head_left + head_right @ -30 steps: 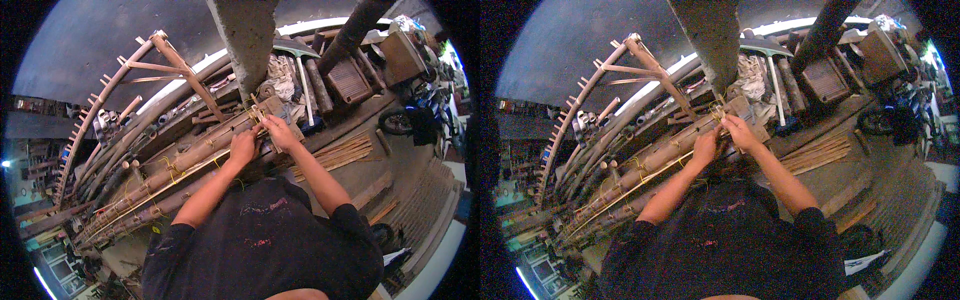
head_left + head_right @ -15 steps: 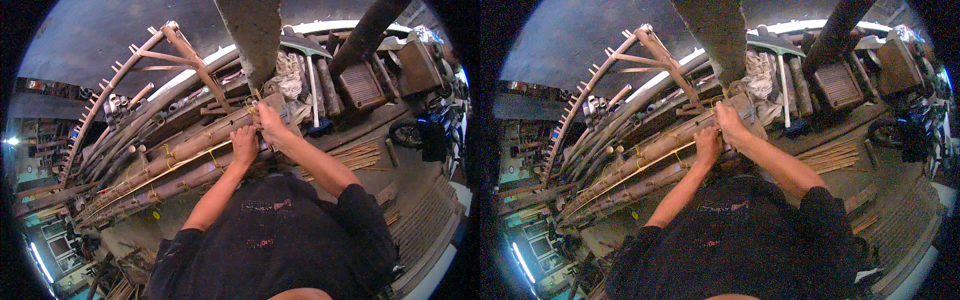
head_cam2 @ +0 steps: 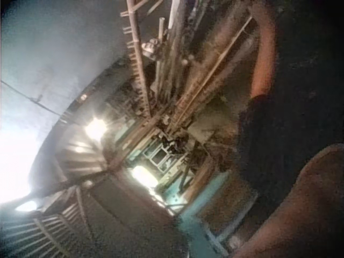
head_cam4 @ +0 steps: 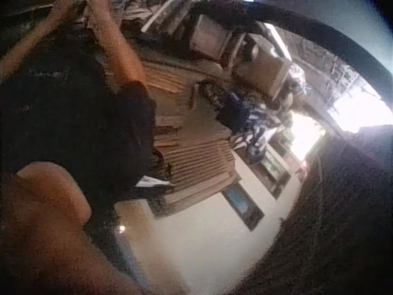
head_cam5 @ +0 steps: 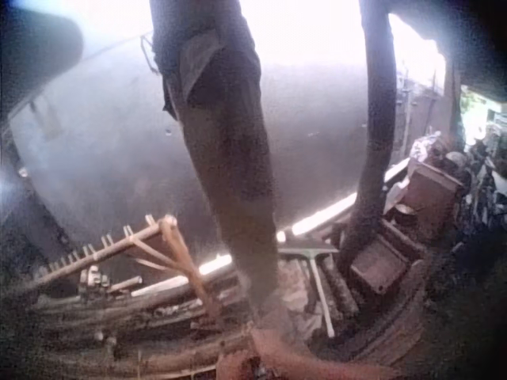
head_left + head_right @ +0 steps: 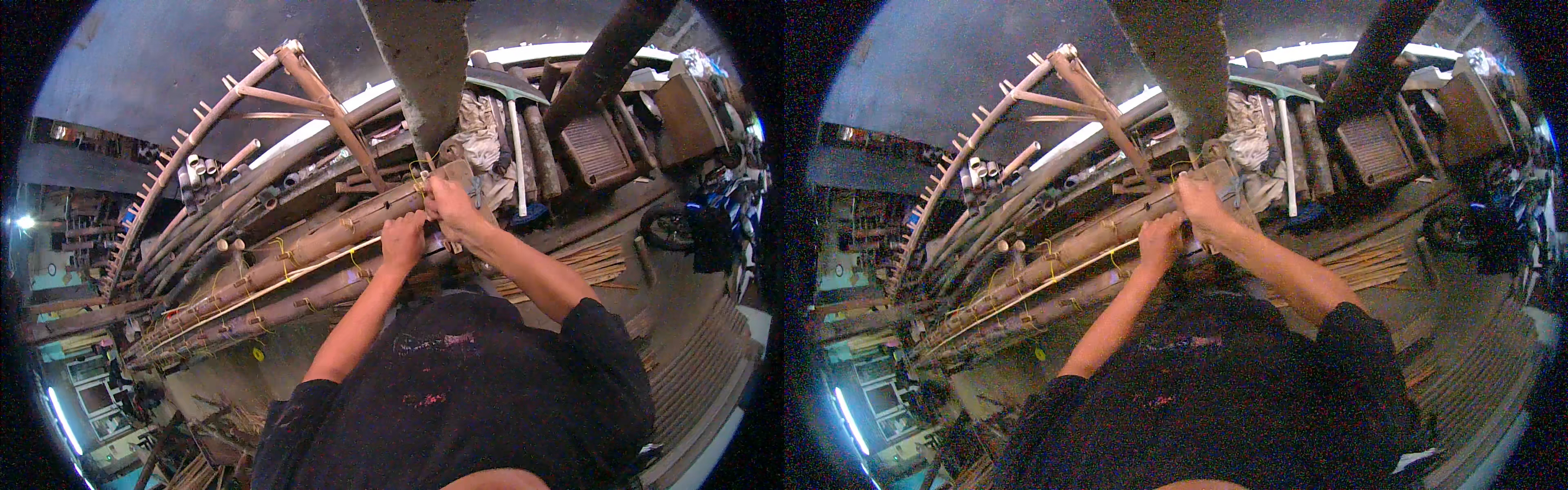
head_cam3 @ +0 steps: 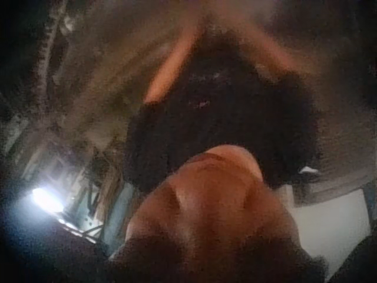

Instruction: The person ties yellow string around a bundle of bamboo rods to secure them together. They repeatedly wrap and knot the string at multiple points along the rods, adjusting the tension and position as needed.

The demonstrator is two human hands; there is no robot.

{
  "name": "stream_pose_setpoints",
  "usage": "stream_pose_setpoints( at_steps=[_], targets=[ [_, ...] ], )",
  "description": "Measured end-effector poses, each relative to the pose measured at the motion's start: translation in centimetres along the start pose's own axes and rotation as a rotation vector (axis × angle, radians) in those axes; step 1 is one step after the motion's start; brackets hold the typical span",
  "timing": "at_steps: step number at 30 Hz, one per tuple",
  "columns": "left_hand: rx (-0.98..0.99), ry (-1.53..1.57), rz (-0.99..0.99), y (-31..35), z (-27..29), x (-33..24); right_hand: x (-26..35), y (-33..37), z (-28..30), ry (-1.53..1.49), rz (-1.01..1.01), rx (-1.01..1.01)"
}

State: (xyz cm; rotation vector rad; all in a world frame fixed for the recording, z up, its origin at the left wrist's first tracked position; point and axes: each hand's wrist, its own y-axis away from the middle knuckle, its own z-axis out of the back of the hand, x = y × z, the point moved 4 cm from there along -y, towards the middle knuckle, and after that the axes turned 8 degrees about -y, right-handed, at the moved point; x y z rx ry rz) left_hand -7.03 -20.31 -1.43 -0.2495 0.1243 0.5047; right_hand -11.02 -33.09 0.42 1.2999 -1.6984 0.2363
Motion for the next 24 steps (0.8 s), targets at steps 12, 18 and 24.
stream_pose_setpoints(
  at_steps=[12,18,24],
  targets=[
    [-0.117,0.171,0.185,0.2,-0.1,-0.5,3.8,-2.4,-5.6,0.729,0.225,0.599],
    [-0.111,0.265,0.273,0.3,0.1,-0.4,4.5,-4.5,-3.6,1.06,0.455,0.595],
    [-0.135,0.379,0.334,0.5,-0.1,-0.1,3.3,-5.8,0.9,1.926,0.205,0.57]
  ],
)
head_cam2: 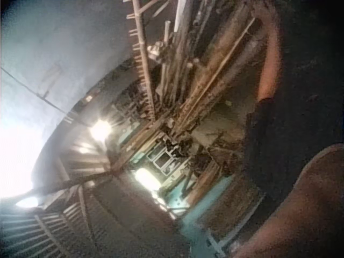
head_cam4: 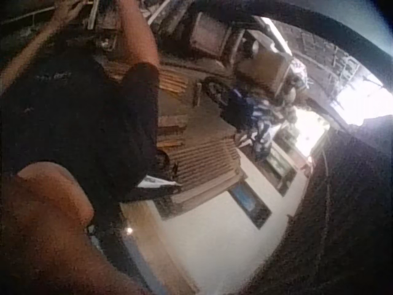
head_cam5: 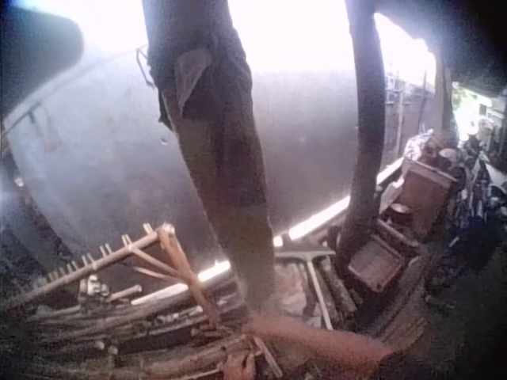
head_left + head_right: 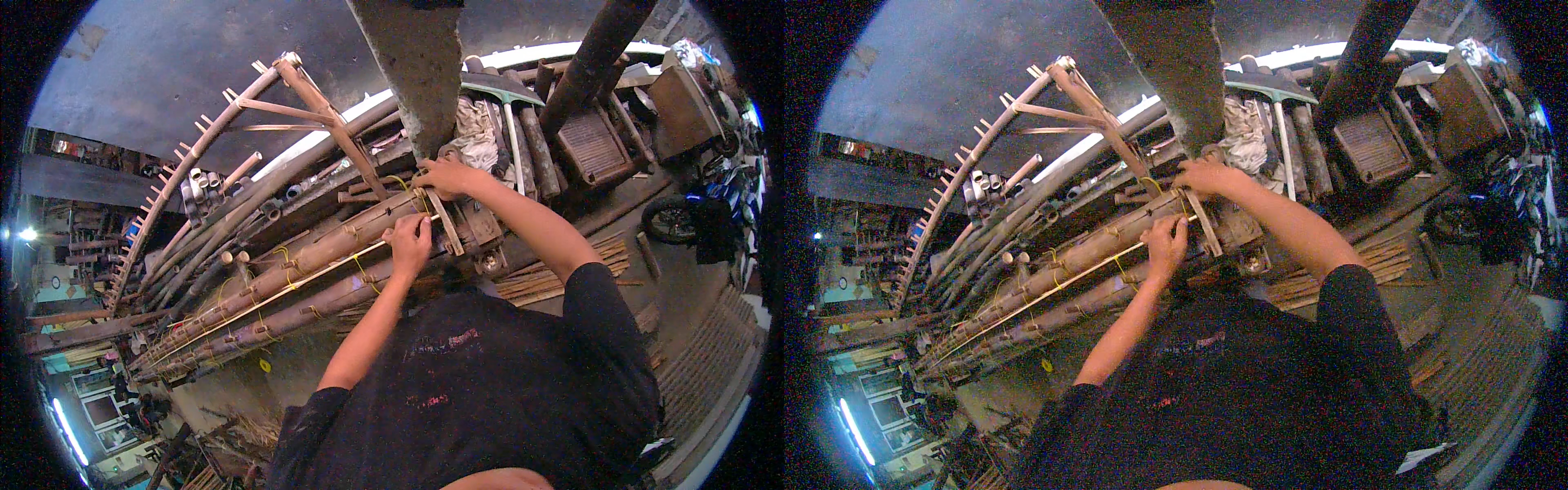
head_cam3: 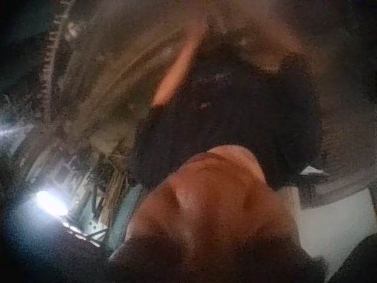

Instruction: The person ties yellow string around a bundle of bamboo rods to secure them together. They repeatedly wrap and knot the string at multiple points along the rods, adjusting the tension and position as needed.

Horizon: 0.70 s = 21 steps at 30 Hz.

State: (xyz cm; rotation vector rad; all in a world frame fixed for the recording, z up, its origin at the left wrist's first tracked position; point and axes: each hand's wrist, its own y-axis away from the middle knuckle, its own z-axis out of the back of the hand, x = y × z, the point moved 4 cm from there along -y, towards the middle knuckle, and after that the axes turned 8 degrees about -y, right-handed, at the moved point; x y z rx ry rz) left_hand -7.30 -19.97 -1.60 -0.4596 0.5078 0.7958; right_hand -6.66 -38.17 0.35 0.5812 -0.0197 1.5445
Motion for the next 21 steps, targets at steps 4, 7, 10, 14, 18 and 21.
stream_pose_setpoints(
  at_steps=[4,7,10,14,18,21],
  targets=[
    [-0.041,0.038,-0.017,0.0,0.2,-0.2,-1.8,-0.3,-1.0,-0.04,0.291,-0.276],
    [-0.043,0.019,-0.026,0.2,0.1,-0.2,-1.9,-0.9,-0.7,-0.212,0.403,-0.227],
    [-0.062,0.015,-0.041,0.1,0.2,-0.3,-2.5,-2.6,-0.5,-0.328,0.507,-0.159],
    [-0.099,-0.004,-0.037,0.2,0.1,-0.5,-1.7,-1.0,0.5,-0.348,0.4,-0.231],
    [-0.094,0.024,-0.054,0.2,0.7,-0.7,-0.3,0.8,0.6,-0.562,0.247,-0.302],
    [-0.121,0.005,-0.105,0.4,0.3,-0.5,0.8,0.6,0.2,-1.238,0.257,-0.307]
  ],
)
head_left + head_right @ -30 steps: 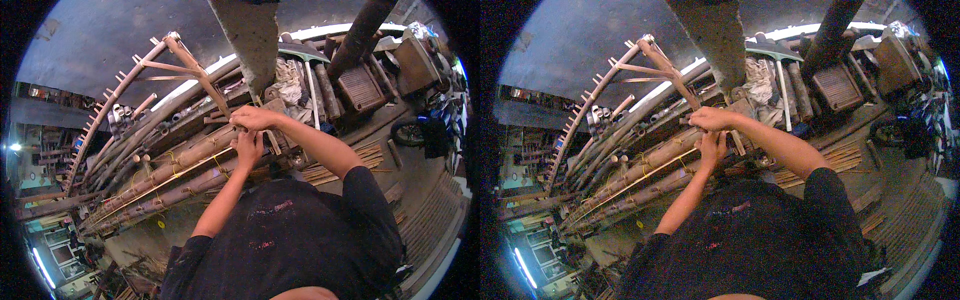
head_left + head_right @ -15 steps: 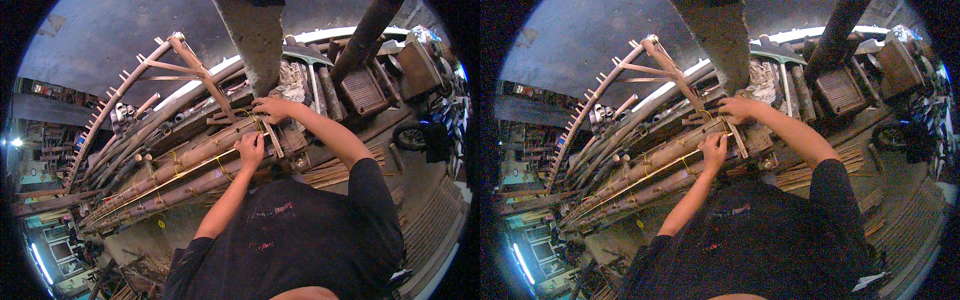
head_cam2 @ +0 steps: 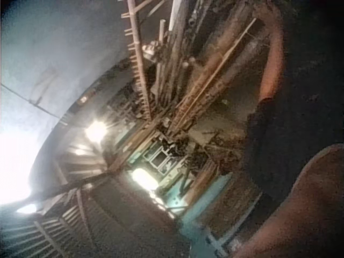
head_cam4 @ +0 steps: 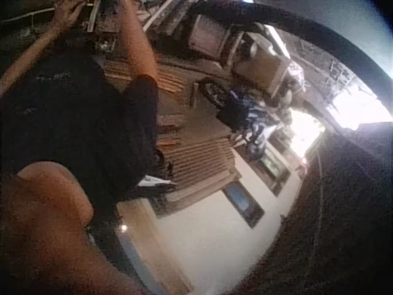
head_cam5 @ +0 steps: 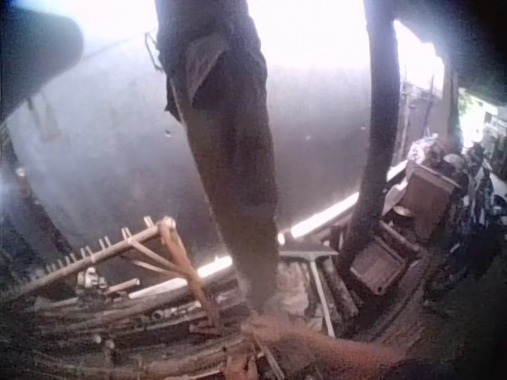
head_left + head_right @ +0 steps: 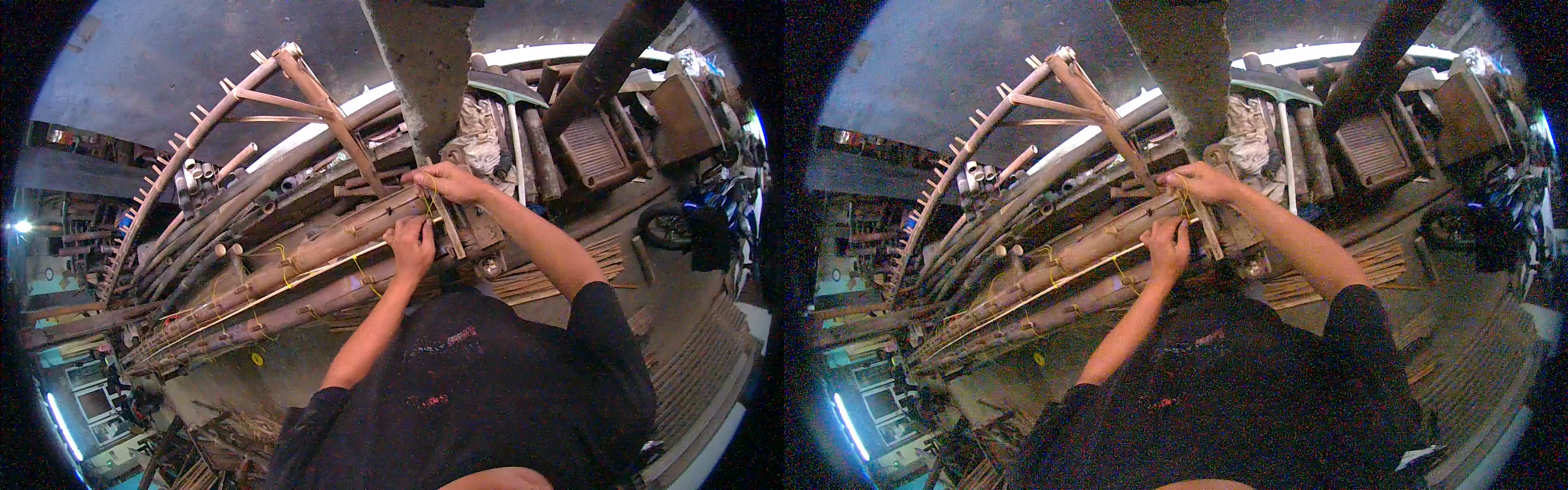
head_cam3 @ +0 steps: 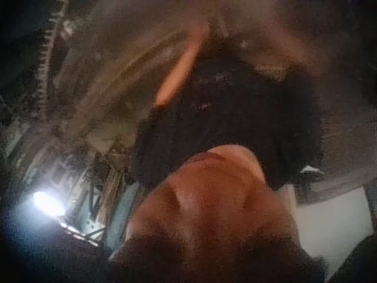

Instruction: The person ties yellow string around a bundle of bamboo rods to secure them together. They repeatedly wrap and knot the string at multiple points along the rods, adjusting the tension and position as needed.

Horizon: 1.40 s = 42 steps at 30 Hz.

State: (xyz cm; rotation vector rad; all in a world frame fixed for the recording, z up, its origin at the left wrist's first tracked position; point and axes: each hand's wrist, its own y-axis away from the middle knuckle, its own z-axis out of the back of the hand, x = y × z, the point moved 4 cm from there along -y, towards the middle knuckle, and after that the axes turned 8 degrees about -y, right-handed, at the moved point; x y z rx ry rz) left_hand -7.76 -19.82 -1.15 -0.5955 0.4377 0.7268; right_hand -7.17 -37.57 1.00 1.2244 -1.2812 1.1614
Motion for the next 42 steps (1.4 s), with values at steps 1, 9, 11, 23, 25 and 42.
stream_pose_setpoints(
  at_steps=[1,9,11,23,25,42],
  targets=[
    [0.0,0.003,-0.012,0.2,-0.1,0.0,-0.5,-0.1,-0.4,-0.31,-0.06,-0.121],
    [-0.045,0.05,-0.069,0.4,-0.2,0.3,2.9,1.2,-5.0,-0.578,-0.247,-0.6],
    [-0.044,0.045,-0.096,0.6,-0.4,0.6,4.0,1.6,-5.1,-0.555,-0.225,-0.525],
    [0.204,-0.032,0.141,-0.2,-0.6,0.4,5.5,7.9,-2.1,1.117,0.053,-0.559],
    [0.224,-0.032,0.149,-0.3,-0.5,0.2,2.9,8.6,-3.3,0.997,0.027,-0.499],
    [0.344,0.412,0.017,-1.1,2.1,0.7,0.9,9.4,-4.6,0.659,0.034,-0.422]
  ],
)
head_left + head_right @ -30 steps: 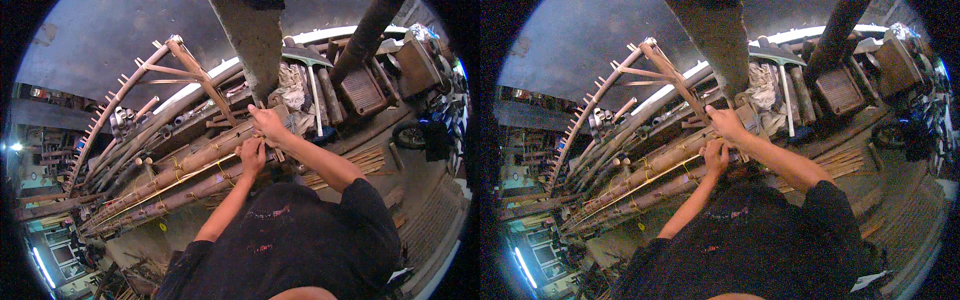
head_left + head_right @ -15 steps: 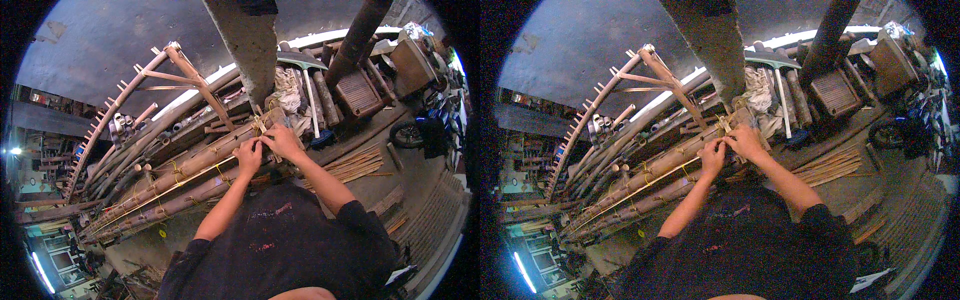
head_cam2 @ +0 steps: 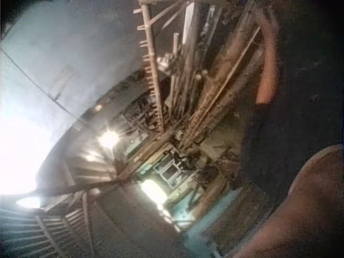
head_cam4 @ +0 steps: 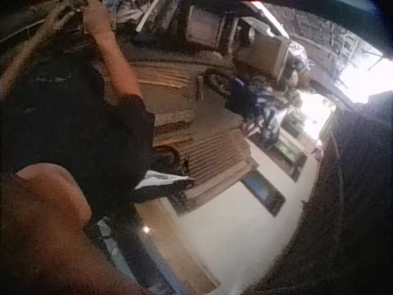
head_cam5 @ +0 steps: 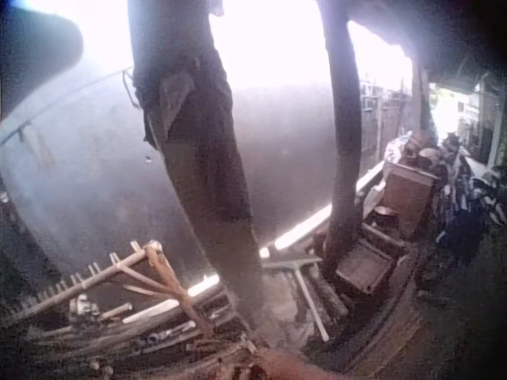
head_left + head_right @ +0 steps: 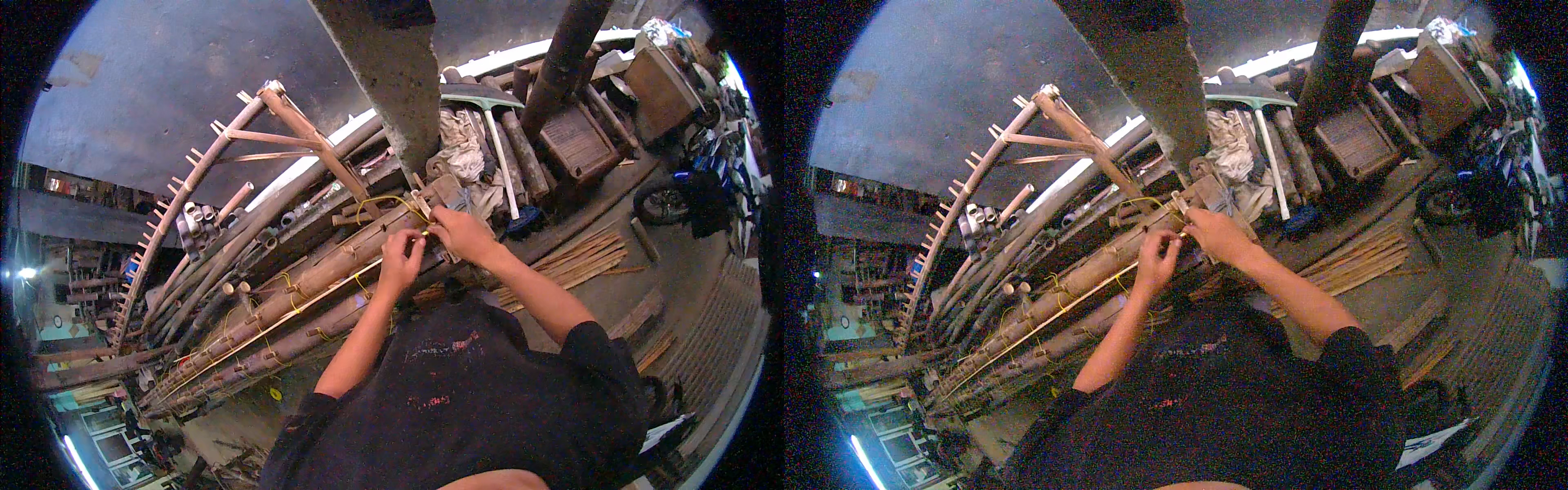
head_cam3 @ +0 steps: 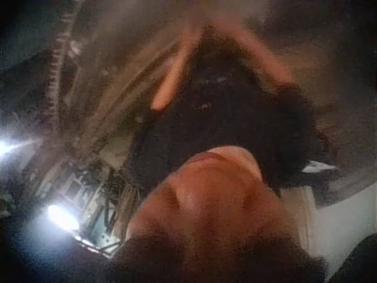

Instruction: The person ties yellow string around a bundle of bamboo rods to secure them together. They repeatedly wrap and knot the string at multiple points along the rods, adjusting the tension and position as needed.

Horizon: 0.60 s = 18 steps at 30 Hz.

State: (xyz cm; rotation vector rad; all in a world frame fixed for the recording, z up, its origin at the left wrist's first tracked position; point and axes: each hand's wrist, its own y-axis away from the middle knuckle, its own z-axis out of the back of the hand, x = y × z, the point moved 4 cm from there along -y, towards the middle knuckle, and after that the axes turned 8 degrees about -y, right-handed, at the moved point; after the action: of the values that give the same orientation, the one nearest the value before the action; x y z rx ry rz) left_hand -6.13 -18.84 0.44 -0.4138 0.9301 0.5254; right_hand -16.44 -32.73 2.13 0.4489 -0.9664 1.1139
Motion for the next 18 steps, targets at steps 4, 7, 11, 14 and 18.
stream_pose_setpoints(
  at_steps=[4,7,11,14,18],
  targets=[
    [-0.042,-0.476,-0.314,1.5,-0.6,-1.7,0.2,0.8,-0.3,-0.021,-0.031,-0.054],
    [-0.056,-0.317,-0.192,1.1,-1.0,-1.3,0.6,0.9,-0.1,-0.147,-0.028,-0.021],
    [-0.018,0.085,0.068,-0.6,1.5,-0.3,0.1,1.7,1.3,-0.063,-0.25,-0.003],
    [0.038,0.782,0.401,-0.9,5.8,1.1,-0.3,3.2,1.9,0.237,-0.201,-0.03],
    [0.228,0.356,0.39,-2.0,7.9,-2.7,-1.0,2.5,0.5,-0.249,0.039,-0.164]
  ],
)
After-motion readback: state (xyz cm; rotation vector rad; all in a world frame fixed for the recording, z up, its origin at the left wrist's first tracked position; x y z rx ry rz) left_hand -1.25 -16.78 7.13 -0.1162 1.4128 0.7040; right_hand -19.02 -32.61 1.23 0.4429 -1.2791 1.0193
